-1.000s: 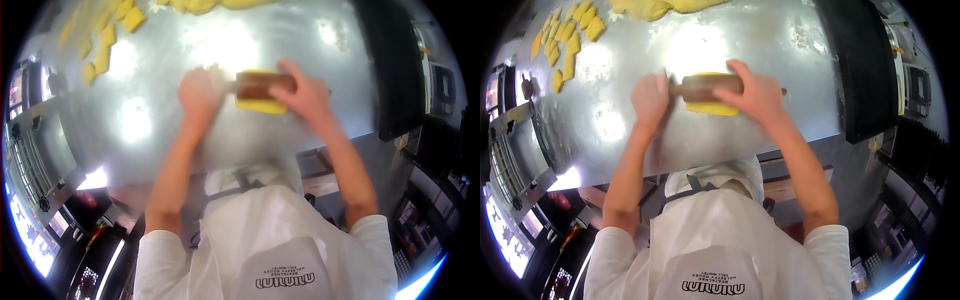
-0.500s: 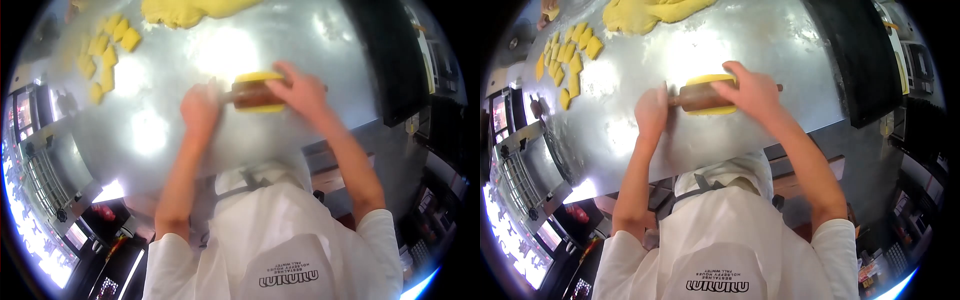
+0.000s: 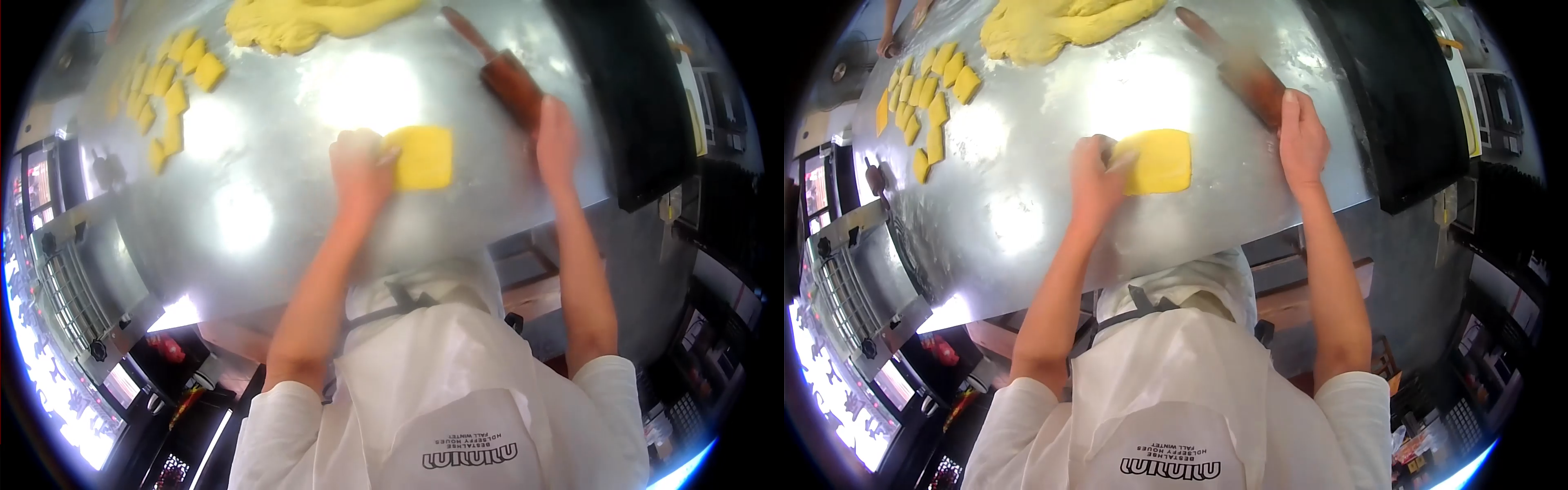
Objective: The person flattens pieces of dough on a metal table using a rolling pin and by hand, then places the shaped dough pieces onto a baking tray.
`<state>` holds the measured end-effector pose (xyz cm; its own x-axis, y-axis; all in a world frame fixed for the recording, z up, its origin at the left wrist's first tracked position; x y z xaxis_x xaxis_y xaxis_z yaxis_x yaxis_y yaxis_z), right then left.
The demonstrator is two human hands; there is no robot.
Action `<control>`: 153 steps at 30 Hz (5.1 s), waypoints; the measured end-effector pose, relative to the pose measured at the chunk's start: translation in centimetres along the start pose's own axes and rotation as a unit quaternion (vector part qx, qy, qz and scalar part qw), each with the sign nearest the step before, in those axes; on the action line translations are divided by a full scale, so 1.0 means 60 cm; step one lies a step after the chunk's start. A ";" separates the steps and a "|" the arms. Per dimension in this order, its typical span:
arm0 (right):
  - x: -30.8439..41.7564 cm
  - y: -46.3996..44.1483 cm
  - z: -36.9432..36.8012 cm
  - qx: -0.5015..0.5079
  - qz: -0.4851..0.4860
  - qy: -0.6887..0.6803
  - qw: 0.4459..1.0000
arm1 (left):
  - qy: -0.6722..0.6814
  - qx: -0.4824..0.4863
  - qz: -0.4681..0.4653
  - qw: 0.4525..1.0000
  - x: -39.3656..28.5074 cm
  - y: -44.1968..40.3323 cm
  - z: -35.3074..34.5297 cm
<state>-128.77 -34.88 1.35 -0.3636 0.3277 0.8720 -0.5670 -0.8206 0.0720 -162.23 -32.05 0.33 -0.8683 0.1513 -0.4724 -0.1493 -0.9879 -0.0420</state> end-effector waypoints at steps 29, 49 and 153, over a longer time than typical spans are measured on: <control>0.014 0.152 -0.009 0.116 -0.231 -0.303 0.917 | 0.573 -0.056 0.163 0.802 -0.038 0.043 -0.008; -0.024 0.175 0.045 0.044 -0.039 0.063 0.996 | -0.084 0.022 -0.154 0.984 -0.131 0.043 -0.034; 0.065 0.129 -0.108 0.095 0.029 0.090 0.991 | -0.113 0.052 -0.123 0.985 -0.004 0.101 0.021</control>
<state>-139.35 -36.96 2.18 -0.5276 0.3407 0.7782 -0.3972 -0.9087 0.1286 -163.52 -38.02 1.33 -0.8813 0.4011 -0.2498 -0.4057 -0.9133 -0.0351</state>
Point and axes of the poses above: each hand's wrist, its own y-axis away from the middle knuckle, its own z-axis out of the back of the hand, x = y × z, the point moved 5 cm from there along -y, towards the middle knuckle, and after that the axes turned 14 degrees about -y, right-handed, at the moved point
